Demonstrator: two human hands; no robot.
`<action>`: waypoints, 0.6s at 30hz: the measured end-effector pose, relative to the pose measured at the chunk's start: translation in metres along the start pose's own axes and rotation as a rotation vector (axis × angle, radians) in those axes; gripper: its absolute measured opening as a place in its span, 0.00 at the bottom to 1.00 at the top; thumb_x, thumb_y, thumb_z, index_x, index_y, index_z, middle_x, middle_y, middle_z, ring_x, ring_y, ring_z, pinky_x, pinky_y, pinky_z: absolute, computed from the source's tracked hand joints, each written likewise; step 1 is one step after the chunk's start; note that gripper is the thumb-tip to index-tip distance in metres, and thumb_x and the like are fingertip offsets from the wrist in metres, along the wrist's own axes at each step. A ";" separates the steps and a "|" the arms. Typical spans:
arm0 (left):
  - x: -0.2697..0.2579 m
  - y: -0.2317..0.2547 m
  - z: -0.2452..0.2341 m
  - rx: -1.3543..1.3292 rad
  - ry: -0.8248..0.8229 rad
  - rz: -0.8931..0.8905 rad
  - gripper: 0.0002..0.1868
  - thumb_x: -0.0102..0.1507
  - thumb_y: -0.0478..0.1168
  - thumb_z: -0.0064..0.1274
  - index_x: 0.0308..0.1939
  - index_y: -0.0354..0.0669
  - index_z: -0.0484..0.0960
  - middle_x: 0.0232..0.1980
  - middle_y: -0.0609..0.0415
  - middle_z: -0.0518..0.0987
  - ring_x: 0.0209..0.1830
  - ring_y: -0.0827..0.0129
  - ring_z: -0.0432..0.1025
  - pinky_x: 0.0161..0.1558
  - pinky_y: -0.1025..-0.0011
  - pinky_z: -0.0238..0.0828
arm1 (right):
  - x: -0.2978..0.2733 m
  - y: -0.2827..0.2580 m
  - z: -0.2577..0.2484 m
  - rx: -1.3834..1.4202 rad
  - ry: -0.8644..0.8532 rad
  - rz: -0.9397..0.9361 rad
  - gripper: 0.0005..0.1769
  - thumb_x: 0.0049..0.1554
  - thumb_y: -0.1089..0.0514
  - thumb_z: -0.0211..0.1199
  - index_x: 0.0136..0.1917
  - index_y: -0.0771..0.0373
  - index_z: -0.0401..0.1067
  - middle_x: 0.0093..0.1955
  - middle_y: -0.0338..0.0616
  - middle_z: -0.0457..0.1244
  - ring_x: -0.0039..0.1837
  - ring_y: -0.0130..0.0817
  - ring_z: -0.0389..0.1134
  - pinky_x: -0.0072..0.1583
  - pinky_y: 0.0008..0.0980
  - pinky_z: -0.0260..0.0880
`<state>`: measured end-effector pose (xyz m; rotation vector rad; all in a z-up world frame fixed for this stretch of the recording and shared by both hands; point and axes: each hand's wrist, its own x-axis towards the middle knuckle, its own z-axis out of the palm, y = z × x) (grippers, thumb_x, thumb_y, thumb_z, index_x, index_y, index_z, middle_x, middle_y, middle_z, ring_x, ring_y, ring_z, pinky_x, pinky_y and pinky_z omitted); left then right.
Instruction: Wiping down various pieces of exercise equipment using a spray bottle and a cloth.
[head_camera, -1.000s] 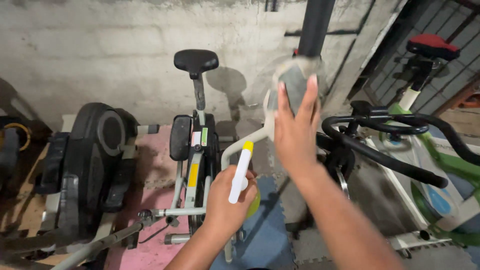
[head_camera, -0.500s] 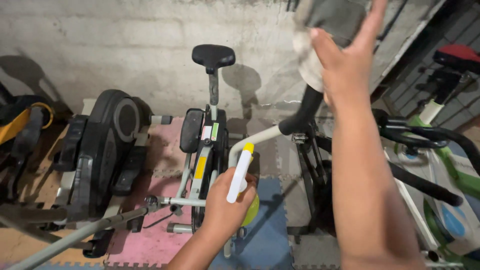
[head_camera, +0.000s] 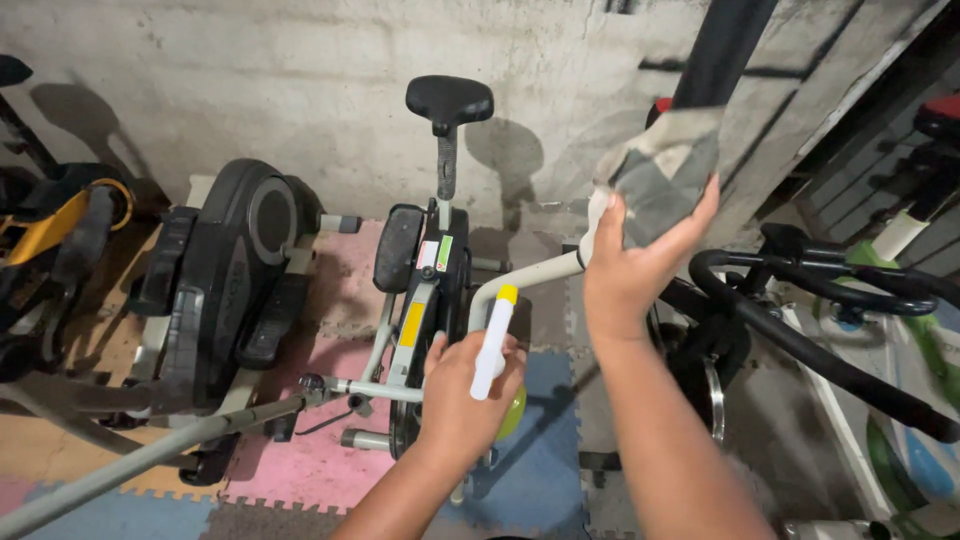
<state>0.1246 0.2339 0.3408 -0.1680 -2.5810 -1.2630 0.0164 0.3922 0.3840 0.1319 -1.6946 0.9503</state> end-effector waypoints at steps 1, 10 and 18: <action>0.000 -0.004 0.003 -0.024 0.064 0.028 0.10 0.58 0.45 0.59 0.41 0.49 0.84 0.37 0.61 0.87 0.42 0.63 0.81 0.68 0.55 0.55 | -0.008 0.002 0.003 0.027 0.040 0.039 0.42 0.64 0.66 0.64 0.81 0.65 0.40 0.79 0.64 0.48 0.79 0.59 0.55 0.80 0.49 0.54; -0.002 -0.019 -0.016 -0.224 0.299 0.004 0.15 0.55 0.35 0.60 0.46 0.40 0.82 0.34 0.57 0.83 0.33 0.66 0.77 0.39 0.70 0.74 | -0.063 0.038 0.030 0.113 0.081 0.261 0.41 0.66 0.54 0.61 0.77 0.73 0.39 0.73 0.69 0.51 0.72 0.55 0.59 0.73 0.44 0.59; -0.011 -0.031 -0.023 -0.171 0.328 -0.033 0.05 0.56 0.36 0.58 0.35 0.41 0.79 0.32 0.54 0.82 0.31 0.61 0.74 0.37 0.67 0.71 | -0.115 0.033 0.059 0.301 -0.054 0.366 0.26 0.63 0.62 0.57 0.69 0.72 0.50 0.62 0.62 0.61 0.59 0.47 0.66 0.63 0.40 0.68</action>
